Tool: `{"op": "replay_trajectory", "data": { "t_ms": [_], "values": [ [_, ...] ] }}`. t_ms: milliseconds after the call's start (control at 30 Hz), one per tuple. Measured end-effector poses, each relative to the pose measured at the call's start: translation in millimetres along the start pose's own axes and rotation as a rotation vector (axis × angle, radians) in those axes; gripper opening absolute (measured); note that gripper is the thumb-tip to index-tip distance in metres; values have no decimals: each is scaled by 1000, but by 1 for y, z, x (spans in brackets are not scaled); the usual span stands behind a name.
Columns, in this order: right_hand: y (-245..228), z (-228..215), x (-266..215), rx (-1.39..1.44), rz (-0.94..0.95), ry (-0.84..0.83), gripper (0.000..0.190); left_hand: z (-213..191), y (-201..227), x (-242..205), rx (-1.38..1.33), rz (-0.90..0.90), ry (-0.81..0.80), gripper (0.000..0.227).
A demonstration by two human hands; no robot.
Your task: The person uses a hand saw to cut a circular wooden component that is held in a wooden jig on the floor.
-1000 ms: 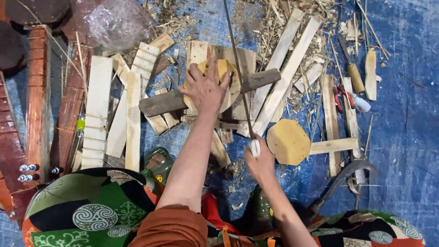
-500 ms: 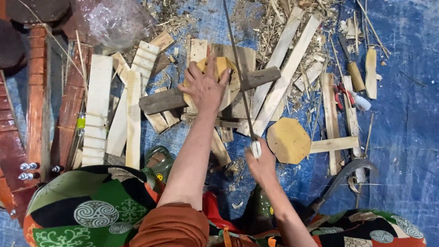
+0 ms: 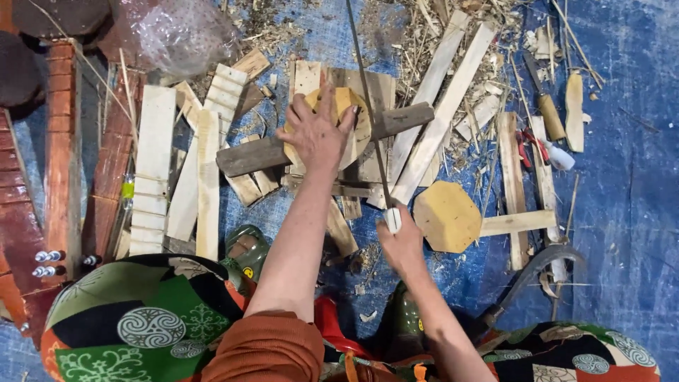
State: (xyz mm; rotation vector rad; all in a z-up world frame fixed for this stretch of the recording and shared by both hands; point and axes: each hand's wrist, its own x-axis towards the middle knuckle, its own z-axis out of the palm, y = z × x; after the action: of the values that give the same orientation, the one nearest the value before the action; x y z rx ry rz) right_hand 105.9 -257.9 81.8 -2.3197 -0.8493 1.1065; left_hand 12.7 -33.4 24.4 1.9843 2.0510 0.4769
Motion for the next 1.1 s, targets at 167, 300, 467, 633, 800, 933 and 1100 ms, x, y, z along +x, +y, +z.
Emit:
{"op": "replay_trajectory", "data": {
  "t_ms": [167,300,467,633,800,933,1100],
  "values": [
    [19,-18,-54,-37,13,-52,67,-11,5,4,22,-24,-77,67],
    [53,-13,-69,-45,-70,4,61,-17,5,2,59,10,-72,69],
    [25,0,-20,19,-118,45,59,-22,8,-1,0,16,-67,69],
    [35,-12,-64,9,-24,-26,61,-21,7,3,13,-36,-67,73],
    [48,-11,-60,-15,18,-50,62,-21,11,7,22,-43,-123,71],
    [13,-5,-20,-42,14,-57,61,-8,2,-4,-27,25,68,63],
    [-16,-23,-56,-32,40,-66,60,-15,3,-2,-40,-36,-1,63]
  ]
}}
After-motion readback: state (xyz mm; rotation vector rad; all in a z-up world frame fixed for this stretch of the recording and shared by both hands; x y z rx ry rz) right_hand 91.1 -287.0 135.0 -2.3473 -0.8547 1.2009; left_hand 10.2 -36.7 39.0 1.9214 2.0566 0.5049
